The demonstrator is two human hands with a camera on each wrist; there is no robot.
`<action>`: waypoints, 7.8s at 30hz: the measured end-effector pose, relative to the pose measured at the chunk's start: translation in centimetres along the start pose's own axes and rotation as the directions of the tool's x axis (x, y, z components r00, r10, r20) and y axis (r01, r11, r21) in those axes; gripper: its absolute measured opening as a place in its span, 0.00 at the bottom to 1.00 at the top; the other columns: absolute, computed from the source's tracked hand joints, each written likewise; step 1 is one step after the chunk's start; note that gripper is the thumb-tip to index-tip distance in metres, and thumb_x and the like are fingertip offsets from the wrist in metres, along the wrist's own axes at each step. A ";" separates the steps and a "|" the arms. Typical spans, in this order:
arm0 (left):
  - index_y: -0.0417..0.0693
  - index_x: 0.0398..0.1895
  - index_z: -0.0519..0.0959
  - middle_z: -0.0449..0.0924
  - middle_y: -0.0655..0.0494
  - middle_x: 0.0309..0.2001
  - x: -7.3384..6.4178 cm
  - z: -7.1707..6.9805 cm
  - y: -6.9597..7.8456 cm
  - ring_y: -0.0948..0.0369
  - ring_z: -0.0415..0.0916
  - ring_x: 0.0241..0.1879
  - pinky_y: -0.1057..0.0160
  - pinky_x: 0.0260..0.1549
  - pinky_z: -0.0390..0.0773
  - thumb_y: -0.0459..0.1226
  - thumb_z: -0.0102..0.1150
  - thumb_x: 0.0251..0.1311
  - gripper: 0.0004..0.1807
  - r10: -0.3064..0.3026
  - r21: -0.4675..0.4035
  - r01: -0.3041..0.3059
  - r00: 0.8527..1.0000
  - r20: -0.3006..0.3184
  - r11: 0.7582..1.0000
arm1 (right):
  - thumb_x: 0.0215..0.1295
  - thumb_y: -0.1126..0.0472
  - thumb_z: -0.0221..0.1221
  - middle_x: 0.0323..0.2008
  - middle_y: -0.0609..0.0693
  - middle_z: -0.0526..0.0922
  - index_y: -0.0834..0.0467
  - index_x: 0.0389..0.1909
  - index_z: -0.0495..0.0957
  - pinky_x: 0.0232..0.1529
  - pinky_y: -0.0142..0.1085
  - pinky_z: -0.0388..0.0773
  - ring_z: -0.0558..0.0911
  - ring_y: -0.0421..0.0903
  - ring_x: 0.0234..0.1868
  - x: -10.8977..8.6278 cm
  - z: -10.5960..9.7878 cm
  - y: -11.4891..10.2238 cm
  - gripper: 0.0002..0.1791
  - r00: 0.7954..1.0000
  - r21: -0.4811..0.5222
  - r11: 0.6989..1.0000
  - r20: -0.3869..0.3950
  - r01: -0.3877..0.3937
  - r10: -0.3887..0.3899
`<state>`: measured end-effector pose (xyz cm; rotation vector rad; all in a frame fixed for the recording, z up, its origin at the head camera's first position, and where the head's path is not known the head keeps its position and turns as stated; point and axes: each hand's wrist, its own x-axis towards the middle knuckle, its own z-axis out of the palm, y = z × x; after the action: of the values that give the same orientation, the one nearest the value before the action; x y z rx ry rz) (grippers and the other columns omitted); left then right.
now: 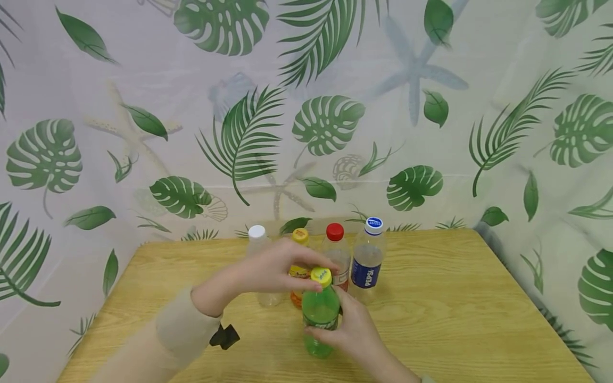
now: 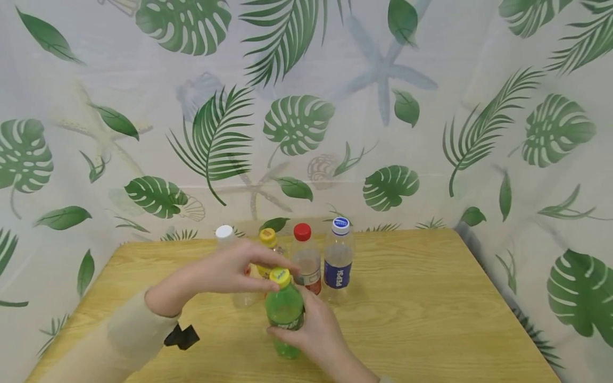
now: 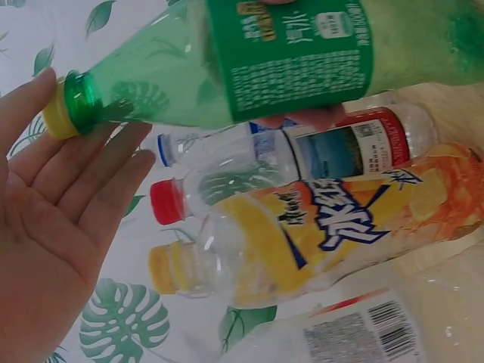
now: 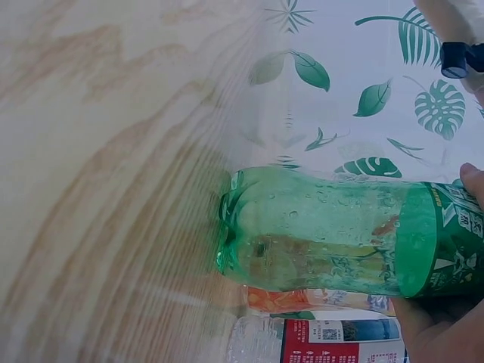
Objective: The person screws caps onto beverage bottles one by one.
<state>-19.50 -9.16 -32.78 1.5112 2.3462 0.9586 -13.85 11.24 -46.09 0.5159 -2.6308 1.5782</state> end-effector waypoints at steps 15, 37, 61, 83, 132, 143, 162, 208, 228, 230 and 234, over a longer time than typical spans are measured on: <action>0.45 0.61 0.84 0.90 0.53 0.57 -2.6 3.4 -1.9 0.56 0.87 0.57 0.58 0.60 0.85 0.41 0.73 0.66 0.22 -0.114 0.163 0.144 0.977 -0.182 0.976 | 0.52 0.57 0.82 0.52 0.48 0.89 0.57 0.61 0.78 0.56 0.38 0.84 0.88 0.50 0.54 0.1 -0.4 -0.8 0.35 0.998 -0.012 0.999 0.053 -0.040 0.041; 0.46 0.69 0.78 0.87 0.52 0.60 -4.4 7.1 -5.1 0.61 0.85 0.59 0.58 0.62 0.84 0.36 0.71 0.67 0.27 -0.211 -0.142 0.193 0.970 -0.121 0.971 | 0.52 0.44 0.81 0.52 0.45 0.89 0.50 0.57 0.80 0.57 0.54 0.85 0.88 0.49 0.54 0.1 -1.6 -2.2 0.34 0.991 -0.242 0.968 0.095 -0.064 0.089; 0.52 0.61 0.81 0.88 0.58 0.57 -3.9 9.4 -6.0 0.65 0.85 0.57 0.65 0.60 0.83 0.38 0.81 0.56 0.28 -0.276 -0.184 0.251 0.953 -0.125 0.950 | 0.48 0.52 0.83 0.52 0.46 0.88 0.54 0.57 0.78 0.55 0.48 0.86 0.88 0.49 0.53 0.7 -3.4 -1.7 0.36 0.963 -0.254 0.963 0.267 0.094 -0.024; 0.51 0.60 0.83 0.90 0.59 0.56 -4.2 9.6 -5.5 0.67 0.86 0.56 0.65 0.60 0.83 0.38 0.81 0.56 0.28 -0.304 -0.203 0.271 0.941 -0.149 0.941 | 0.54 0.54 0.81 0.53 0.45 0.88 0.50 0.55 0.83 0.56 0.49 0.88 0.87 0.49 0.56 0.2 -3.1 -1.4 0.28 0.967 -0.188 0.981 0.253 0.047 0.003; 0.47 0.60 0.86 0.91 0.52 0.55 3.3 15.1 -2.6 0.67 0.88 0.52 0.66 0.56 0.86 0.38 0.83 0.54 0.28 -0.372 -0.344 0.240 0.839 -0.397 0.908 | 0.51 0.49 0.83 0.50 0.49 0.91 0.56 0.53 0.86 0.54 0.53 0.88 0.89 0.51 0.51 -2.6 -10.2 0.9 0.30 0.969 -0.327 0.917 0.021 -0.227 0.247; 0.45 0.61 0.85 0.90 0.52 0.57 5.2 16.6 -2.7 0.65 0.87 0.55 0.71 0.56 0.83 0.39 0.78 0.61 0.25 -0.316 -0.281 0.200 0.825 -0.468 0.938 | 0.55 0.43 0.79 0.52 0.57 0.91 0.60 0.56 0.84 0.53 0.53 0.88 0.89 0.56 0.51 -2.7 -12.0 1.9 0.34 0.966 -0.386 0.889 -0.018 -0.245 0.258; 0.46 0.66 0.82 0.89 0.53 0.59 7.8 18.7 -2.2 0.63 0.87 0.56 0.73 0.55 0.83 0.37 0.68 0.71 0.21 -0.295 -0.167 0.243 0.778 -0.554 0.956 | 0.55 0.44 0.79 0.51 0.64 0.90 0.63 0.53 0.84 0.50 0.54 0.88 0.91 0.60 0.48 -2.6 -14.3 3.6 0.33 0.976 -0.417 0.883 -0.064 -0.216 0.208; 0.52 0.85 0.56 0.67 0.53 0.80 13.7 18.9 -2.5 0.56 0.68 0.77 0.56 0.74 0.73 0.51 0.50 0.81 0.36 -0.495 -0.378 0.362 0.793 -0.356 0.852 | 0.61 0.46 0.76 0.47 0.72 0.88 0.70 0.50 0.82 0.49 0.61 0.87 0.88 0.69 0.48 1.2 -16.4 7.9 0.32 0.968 -0.442 0.877 -0.232 -0.190 0.093; 0.42 0.84 0.56 0.63 0.46 0.81 13.7 18.1 -2.1 0.52 0.66 0.79 0.54 0.76 0.72 0.51 0.50 0.80 0.38 -0.547 -0.370 0.423 0.755 -0.362 0.828 | 0.64 0.46 0.74 0.49 0.73 0.88 0.71 0.52 0.81 0.49 0.60 0.87 0.88 0.71 0.49 2.8 -15.4 8.4 0.32 0.968 -0.438 0.880 -0.237 -0.183 0.083; 0.43 0.84 0.57 0.64 0.47 0.81 13.7 18.1 -2.0 0.52 0.67 0.78 0.54 0.75 0.72 0.51 0.51 0.80 0.38 -0.549 -0.374 0.420 0.751 -0.368 0.827 | 0.64 0.46 0.74 0.49 0.73 0.88 0.71 0.52 0.81 0.49 0.60 0.87 0.88 0.71 0.49 2.8 -15.3 8.4 0.32 0.968 -0.435 0.882 -0.239 -0.181 0.081; 0.45 0.84 0.58 0.65 0.48 0.81 13.6 18.1 -2.0 0.52 0.69 0.77 0.53 0.74 0.74 0.51 0.51 0.80 0.37 -0.537 -0.374 0.406 0.752 -0.382 0.834 | 0.65 0.47 0.74 0.50 0.74 0.87 0.71 0.53 0.81 0.50 0.61 0.86 0.88 0.71 0.50 3.0 -15.2 8.3 0.32 0.967 -0.433 0.883 -0.240 -0.182 0.082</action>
<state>-18.56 9.66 -45.57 0.5468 2.5699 1.5442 -21.32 27.10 -45.21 0.1288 -2.7710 0.9170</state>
